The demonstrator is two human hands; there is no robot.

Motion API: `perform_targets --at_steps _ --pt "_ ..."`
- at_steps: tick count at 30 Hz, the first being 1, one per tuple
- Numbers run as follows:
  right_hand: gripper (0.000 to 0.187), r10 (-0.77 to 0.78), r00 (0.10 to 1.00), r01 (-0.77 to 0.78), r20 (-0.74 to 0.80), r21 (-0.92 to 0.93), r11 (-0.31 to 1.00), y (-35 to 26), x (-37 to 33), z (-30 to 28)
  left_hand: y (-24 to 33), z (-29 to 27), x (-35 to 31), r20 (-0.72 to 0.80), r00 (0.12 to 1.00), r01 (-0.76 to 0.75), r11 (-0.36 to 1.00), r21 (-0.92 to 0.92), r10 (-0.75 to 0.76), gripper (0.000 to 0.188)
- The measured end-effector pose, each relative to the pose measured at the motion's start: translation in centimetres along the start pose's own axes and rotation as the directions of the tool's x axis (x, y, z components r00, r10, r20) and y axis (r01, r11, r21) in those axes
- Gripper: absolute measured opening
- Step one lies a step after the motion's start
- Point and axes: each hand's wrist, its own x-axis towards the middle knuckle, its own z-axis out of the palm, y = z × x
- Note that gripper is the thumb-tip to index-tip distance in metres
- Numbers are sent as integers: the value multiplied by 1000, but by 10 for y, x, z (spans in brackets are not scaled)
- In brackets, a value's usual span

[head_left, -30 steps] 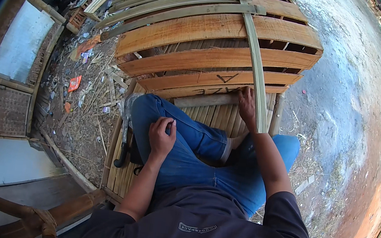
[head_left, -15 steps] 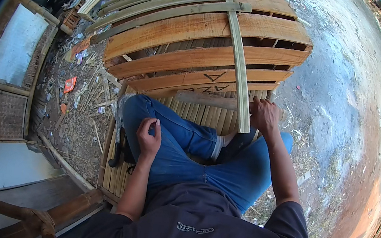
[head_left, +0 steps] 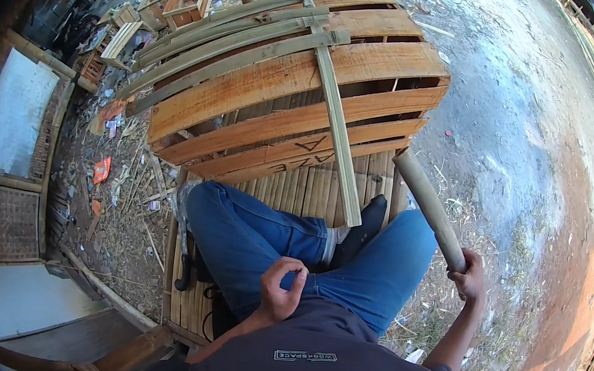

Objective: The person weaves thin bamboo strips across the top of a wooden crate and then uses a bamboo tube to press and secure the strips in place.

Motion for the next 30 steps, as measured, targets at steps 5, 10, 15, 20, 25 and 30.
perform_targets --at_steps 5,10,15,20,25,30 --pt "53 14 993 -89 115 680 728 -21 -28 59 8 3 0 190 953 -270 948 169 238 12" --pt "47 -290 945 -107 153 980 170 -41 -12 109 6 10 7 280 914 -343 926 156 292 14" --pt "40 -451 881 -203 145 976 -83 -52 17 131 5 3 5 288 903 -380 905 191 318 13" --pt "36 -442 880 -263 176 954 -144 -35 37 159 -3 -1 -2 321 917 -298 942 157 236 14" --pt "37 -397 887 -323 233 930 -175 -8 39 181 -1 -2 4 324 914 -299 945 133 243 10" --pt "38 -450 870 -326 200 919 -221 -1 49 178 1 -6 18 371 881 -367 920 139 295 12"
